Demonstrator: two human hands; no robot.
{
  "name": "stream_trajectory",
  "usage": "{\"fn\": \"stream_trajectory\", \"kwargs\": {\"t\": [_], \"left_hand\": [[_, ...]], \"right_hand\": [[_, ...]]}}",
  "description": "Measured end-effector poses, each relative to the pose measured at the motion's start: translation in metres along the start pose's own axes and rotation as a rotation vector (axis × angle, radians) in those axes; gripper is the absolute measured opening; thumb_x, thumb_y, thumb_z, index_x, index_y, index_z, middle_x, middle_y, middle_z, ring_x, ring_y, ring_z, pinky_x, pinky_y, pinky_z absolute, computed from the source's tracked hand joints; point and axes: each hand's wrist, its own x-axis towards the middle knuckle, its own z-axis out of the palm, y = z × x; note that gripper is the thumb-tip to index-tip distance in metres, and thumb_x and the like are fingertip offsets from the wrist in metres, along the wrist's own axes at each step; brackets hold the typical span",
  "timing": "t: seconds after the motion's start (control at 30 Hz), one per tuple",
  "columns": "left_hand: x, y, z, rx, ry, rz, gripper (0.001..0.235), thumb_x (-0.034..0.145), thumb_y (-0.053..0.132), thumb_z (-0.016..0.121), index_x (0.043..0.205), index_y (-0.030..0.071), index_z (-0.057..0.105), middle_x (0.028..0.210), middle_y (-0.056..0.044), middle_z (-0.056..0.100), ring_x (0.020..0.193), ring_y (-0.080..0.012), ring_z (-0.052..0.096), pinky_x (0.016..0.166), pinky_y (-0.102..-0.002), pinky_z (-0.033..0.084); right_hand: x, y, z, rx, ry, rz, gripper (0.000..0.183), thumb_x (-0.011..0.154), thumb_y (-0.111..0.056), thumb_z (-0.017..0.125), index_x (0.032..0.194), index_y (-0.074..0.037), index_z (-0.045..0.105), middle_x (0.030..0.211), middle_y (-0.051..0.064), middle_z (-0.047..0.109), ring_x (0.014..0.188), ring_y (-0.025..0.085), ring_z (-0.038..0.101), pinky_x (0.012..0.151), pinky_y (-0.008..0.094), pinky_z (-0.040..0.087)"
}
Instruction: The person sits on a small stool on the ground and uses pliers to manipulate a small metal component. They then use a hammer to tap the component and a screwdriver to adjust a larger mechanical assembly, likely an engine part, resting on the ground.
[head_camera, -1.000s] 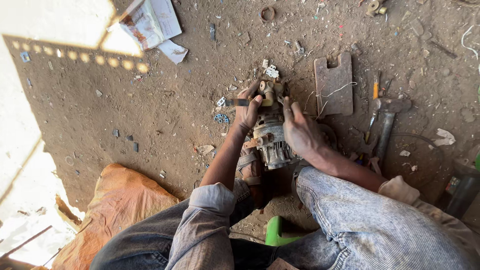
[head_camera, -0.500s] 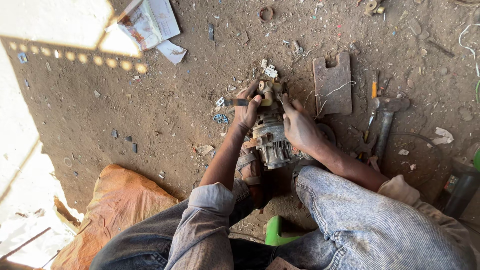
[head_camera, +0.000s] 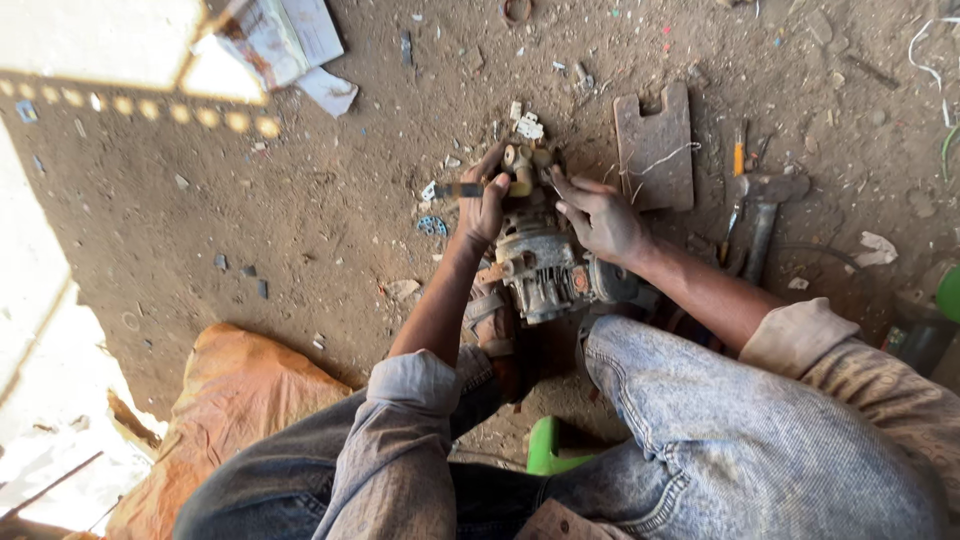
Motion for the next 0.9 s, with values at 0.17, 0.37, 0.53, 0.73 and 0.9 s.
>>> {"fn": "stream_trajectory", "kwargs": {"t": [0.17,0.37,0.53,0.73,0.9], "left_hand": [[0.011,0.011,-0.004,-0.002,-0.02,-0.077,0.088,0.081,0.05,0.052,0.149,-0.006,0.049,0.141,-0.031,0.06,0.132,-0.0387,0.059,0.113,-0.047,0.045],[0.0,0.003,-0.002,-0.052,-0.038,0.006,0.086,0.086,0.052,0.051,0.148,-0.007,0.05,0.138,-0.029,0.064,0.132,-0.039,0.062,0.115,-0.046,0.046],[0.004,0.002,-0.004,0.082,0.006,0.058,0.084,0.088,0.054,0.05,0.142,-0.01,0.056,0.132,-0.031,0.068,0.127,-0.0388,0.065,0.113,-0.047,0.047],[0.001,0.01,-0.004,0.014,-0.009,0.059,0.086,0.09,0.057,0.046,0.144,-0.01,0.052,0.13,-0.03,0.068,0.123,-0.0371,0.066,0.108,-0.046,0.051],[0.003,0.012,-0.004,0.033,-0.02,0.009,0.087,0.089,0.057,0.046,0.146,-0.009,0.049,0.129,-0.03,0.067,0.122,-0.0374,0.065,0.106,-0.046,0.05]], "right_hand": [[0.012,0.067,-0.016,-0.393,-0.285,-0.156,0.074,0.097,0.008,0.059,0.158,-0.03,0.042,0.117,0.012,0.072,0.067,0.017,0.064,0.049,0.026,0.056],[0.021,0.095,-0.022,-0.507,-0.178,-0.288,0.077,0.089,0.015,0.056,0.15,-0.032,0.058,0.099,0.005,0.071,0.064,0.014,0.055,0.056,0.026,0.054],[-0.002,0.023,-0.037,0.097,0.128,0.105,0.037,0.103,0.003,0.057,0.136,-0.013,0.068,0.116,0.014,0.072,0.097,0.019,0.071,0.059,0.028,0.054],[0.011,-0.037,-0.024,0.016,0.015,0.495,0.029,0.103,-0.012,0.065,0.132,-0.007,0.068,0.107,0.015,0.075,0.067,0.034,0.063,0.053,0.041,0.05],[0.014,-0.064,-0.015,-0.005,0.005,0.468,0.034,0.097,-0.008,0.068,0.129,0.003,0.069,0.088,0.018,0.074,0.06,0.023,0.067,0.052,0.04,0.052]]}}
